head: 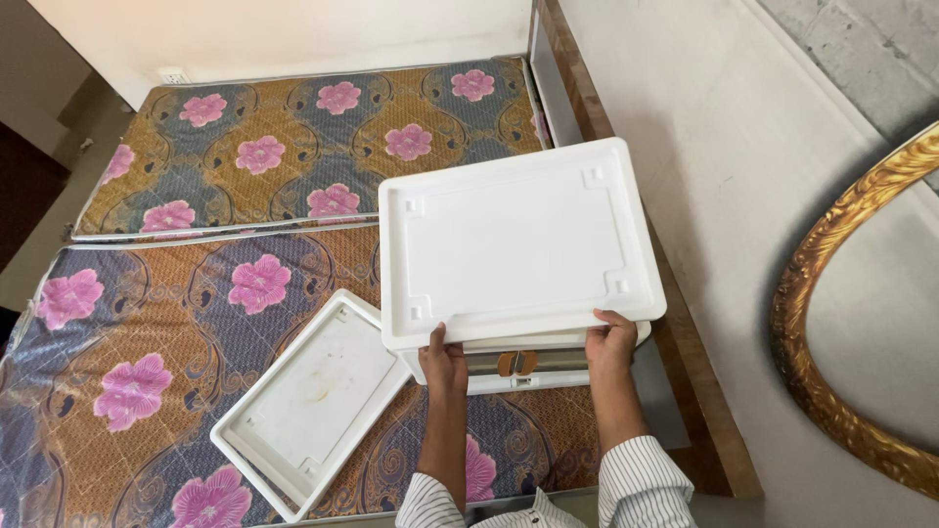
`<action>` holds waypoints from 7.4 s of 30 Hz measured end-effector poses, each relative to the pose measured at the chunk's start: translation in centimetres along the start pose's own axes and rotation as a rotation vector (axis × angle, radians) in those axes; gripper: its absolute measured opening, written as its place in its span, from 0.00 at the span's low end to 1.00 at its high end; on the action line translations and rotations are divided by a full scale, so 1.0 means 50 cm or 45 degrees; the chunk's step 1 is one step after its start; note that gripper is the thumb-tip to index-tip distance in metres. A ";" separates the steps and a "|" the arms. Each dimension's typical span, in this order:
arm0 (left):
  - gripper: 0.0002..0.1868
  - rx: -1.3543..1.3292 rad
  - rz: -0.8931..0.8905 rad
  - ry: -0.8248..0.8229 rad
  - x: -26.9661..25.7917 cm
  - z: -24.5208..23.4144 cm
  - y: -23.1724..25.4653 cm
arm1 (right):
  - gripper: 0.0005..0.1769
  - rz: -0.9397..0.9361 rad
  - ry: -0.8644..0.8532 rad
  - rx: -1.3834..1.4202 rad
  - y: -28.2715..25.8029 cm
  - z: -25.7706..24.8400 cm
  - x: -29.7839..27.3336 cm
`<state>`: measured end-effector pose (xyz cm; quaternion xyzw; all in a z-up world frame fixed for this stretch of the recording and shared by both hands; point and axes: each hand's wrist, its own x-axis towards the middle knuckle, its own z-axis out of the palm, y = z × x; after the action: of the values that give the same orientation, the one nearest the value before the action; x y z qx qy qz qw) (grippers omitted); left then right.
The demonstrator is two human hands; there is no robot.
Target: The person removes a white plastic storage box from a corner, places it on a bed, and disassembles it by removing the lid and a middle tray. They then reassemble the box by replacing the tray and lid, and return it to the corner. The process is repeated once more.
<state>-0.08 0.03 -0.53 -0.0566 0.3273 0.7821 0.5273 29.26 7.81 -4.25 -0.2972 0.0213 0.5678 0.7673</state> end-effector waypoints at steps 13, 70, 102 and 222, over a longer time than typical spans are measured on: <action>0.07 -0.088 0.134 -0.162 -0.001 -0.052 0.061 | 0.30 0.071 -0.181 -0.121 0.055 0.049 -0.049; 0.22 -0.494 0.591 0.697 0.018 -0.590 0.389 | 0.24 1.193 -0.436 -0.932 0.730 0.038 -0.308; 0.30 0.439 0.482 0.435 0.016 -0.487 0.382 | 0.45 1.160 -1.162 -1.158 0.680 0.094 -0.385; 0.12 2.432 1.368 -0.658 -0.051 0.024 0.088 | 0.17 -1.134 -0.984 -2.447 -0.023 0.079 -0.191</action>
<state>-2.45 -2.31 3.48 0.6823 0.6550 0.3248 0.0011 25.66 1.31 3.04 -0.5500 -0.7718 0.0782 0.3094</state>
